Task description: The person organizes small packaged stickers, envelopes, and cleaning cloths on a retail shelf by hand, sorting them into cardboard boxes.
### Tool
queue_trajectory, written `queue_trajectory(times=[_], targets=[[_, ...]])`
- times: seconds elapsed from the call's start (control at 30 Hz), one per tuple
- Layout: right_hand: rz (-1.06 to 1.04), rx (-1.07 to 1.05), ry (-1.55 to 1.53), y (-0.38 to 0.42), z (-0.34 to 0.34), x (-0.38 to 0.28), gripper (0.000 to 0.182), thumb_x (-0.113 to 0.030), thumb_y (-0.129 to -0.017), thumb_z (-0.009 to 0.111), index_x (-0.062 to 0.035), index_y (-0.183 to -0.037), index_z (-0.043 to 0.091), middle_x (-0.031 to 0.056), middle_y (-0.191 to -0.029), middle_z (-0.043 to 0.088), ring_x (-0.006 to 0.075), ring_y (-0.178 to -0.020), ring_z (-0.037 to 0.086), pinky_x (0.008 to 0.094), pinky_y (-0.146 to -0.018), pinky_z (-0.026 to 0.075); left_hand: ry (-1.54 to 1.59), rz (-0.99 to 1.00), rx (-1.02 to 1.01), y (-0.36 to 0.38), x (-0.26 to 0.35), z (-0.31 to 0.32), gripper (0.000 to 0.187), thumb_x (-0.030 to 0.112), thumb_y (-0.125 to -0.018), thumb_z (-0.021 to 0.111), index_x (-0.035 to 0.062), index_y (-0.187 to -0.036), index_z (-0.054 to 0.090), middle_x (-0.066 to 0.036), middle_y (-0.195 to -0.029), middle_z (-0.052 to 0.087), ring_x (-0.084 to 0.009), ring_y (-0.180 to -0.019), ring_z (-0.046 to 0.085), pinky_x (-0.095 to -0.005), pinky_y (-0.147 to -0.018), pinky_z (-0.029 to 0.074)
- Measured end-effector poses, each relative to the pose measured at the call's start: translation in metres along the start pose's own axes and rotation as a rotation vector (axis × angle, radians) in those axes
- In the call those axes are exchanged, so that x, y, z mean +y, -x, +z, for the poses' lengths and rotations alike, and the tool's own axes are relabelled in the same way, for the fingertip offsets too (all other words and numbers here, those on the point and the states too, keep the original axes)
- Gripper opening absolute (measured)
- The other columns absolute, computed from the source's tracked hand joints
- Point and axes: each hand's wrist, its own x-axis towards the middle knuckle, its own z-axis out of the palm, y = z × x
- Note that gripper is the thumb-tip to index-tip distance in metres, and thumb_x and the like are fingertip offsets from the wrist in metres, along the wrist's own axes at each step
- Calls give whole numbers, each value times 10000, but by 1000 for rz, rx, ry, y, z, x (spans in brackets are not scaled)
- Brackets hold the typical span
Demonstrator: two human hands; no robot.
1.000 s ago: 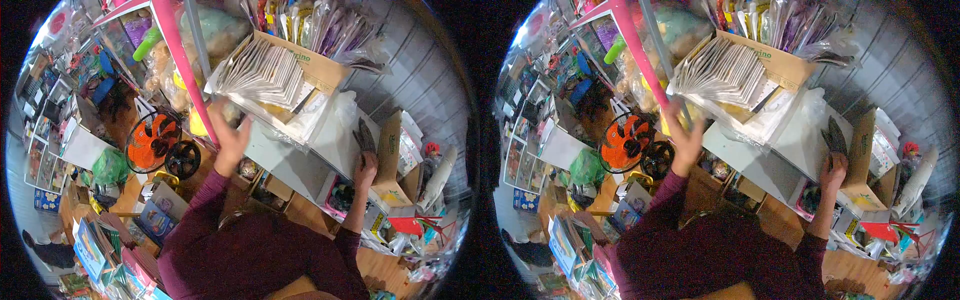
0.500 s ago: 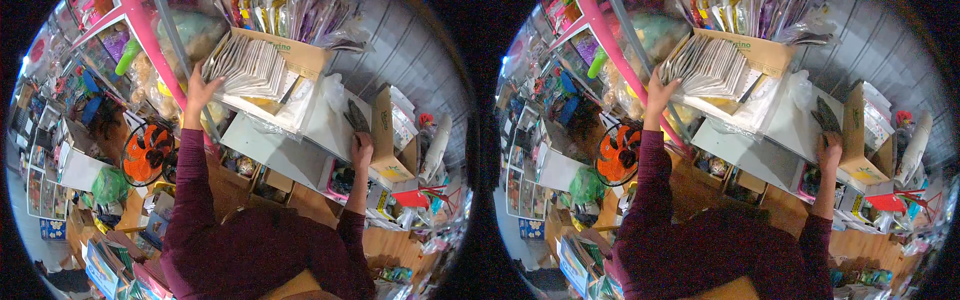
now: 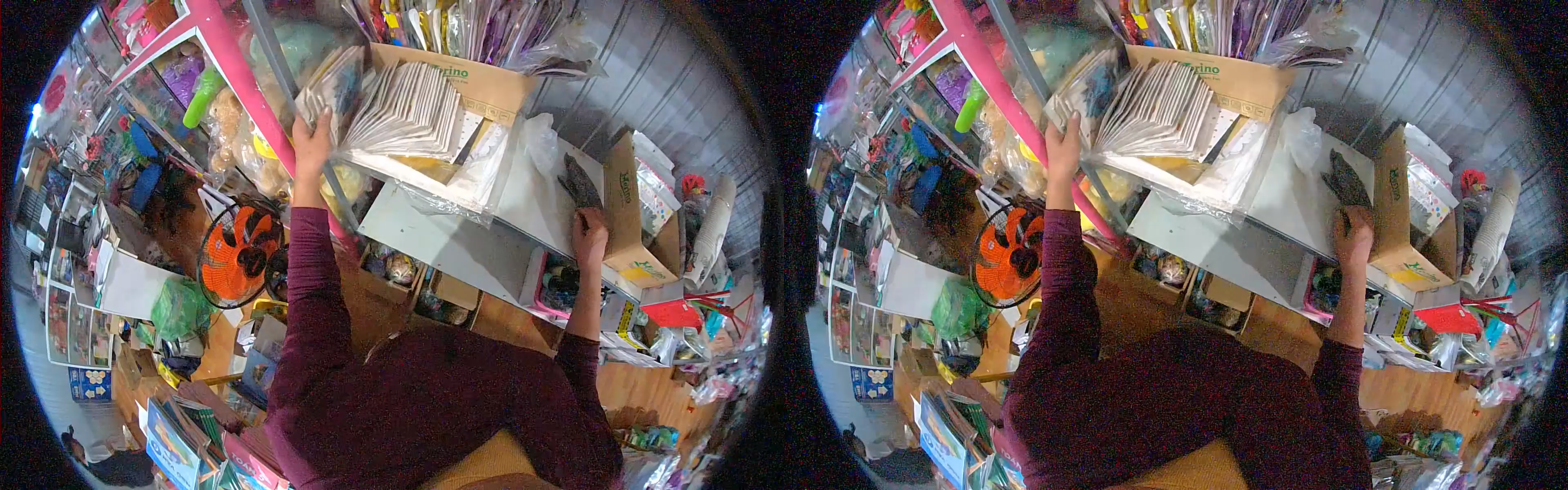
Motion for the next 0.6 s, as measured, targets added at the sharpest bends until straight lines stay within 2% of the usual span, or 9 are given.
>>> queue_trajectory(times=[0.03, 0.1, 0.13, 0.17, 0.23, 0.33, 0.47, 0.53, 0.6], targets=[[6, 12, 2, 0, 1, 1, 147, -77, -761, 582, -10, -889, 607, 196, -890, 597, 372, -864, 561, 421, -780, 447, 0, 1, -4, 1, -1, 3, 427, 183, -851, 609, -55, -1176, 469, -125, -1073, 588, -175, -954, 541, -288, -860, 408], [21, 23, 5, 1, 3, 2, 147, -79, -759, 587, -11, -887, 609, 195, -888, 597, 373, -859, 563, 420, -779, 448, -73, 143, 172, 5, -1, 10, 497, 199, -836, 632, -79, -1197, 433, -161, -1127, 558, -206, -1010, 527, -314, -879, 404], [5, 31, 15, 2, 3, 2, 143, -79, -758, 591, -11, -882, 610, 191, -889, 599, 371, -853, 566, 418, -774, 450, -151, 187, 307, 5, -13, 15, 544, 163, -790, 664, -96, -1196, 410, -216, -1169, 526, -272, -1066, 518, -348, -896, 398], [-11, 40, 25, 2, 2, 3, 139, -80, -757, 595, -11, -877, 610, 187, -890, 601, 370, -847, 569, 416, -770, 452, -149, 183, 300, 8, -18, 16, 544, 163, -790, 664, -96, -1196, 410, -216, -1169, 526, -272, -1066, 518, -348, -896, 398], [22, 24, 9, 1, 1, -1, 142, -83, -754, 602, -10, -875, 610, 184, -888, 603, 367, -847, 572, 412, -769, 455, -469, 278, 416, 15, -10, 24, 556, 117, -741, 680, -97, -1183, 419, -232, -1120, 558, -333, -1039, 545, -379, -899, 398], [50, 8, 5, -1, 0, -3, 147, -89, -750, 611, -9, -874, 612, 180, -884, 606, 362, -848, 576, 406, -768, 459, -408, 146, 282, 20, 11, 33, 483, 73, -722, 662, -103, -1126, 466, -230, -1032, 598, -353, -976, 578, -365, -862, 423], [57, 29, 20, -1, 0, -6, 117, -52, -765, 592, 3, -867, 601, 188, -846, 599, 356, -821, 574, 396, -749, 451, -302, 92, 219, 12, -12, 30, 357, 50, -758, 638, -98, -1058, 516, -193, -954, 632, -296, -889, 612, -348, -809, 447], [54, 42, 54, 0, 0, -7, 111, -55, -767, 590, 4, -860, 600, 188, -852, 598, 358, -823, 570, 399, -752, 450, -98, 194, 394, 10, -7, 32, 247, 22, -798, 603, -93, -1008, 542, -164, -930, 640, -234, -831, 613, -324, -759, 459], [52, 48, 89, 1, -1, -9, 106, -57, -769, 589, 6, -854, 598, 188, -858, 597, 361, -826, 566, 402, -755, 448, -96, 254, 380, 10, 9, 26, 287, 39, -813, 610, -82, -1060, 526, -151, -983, 619, -212, -864, 586, -313, -790, 443]])
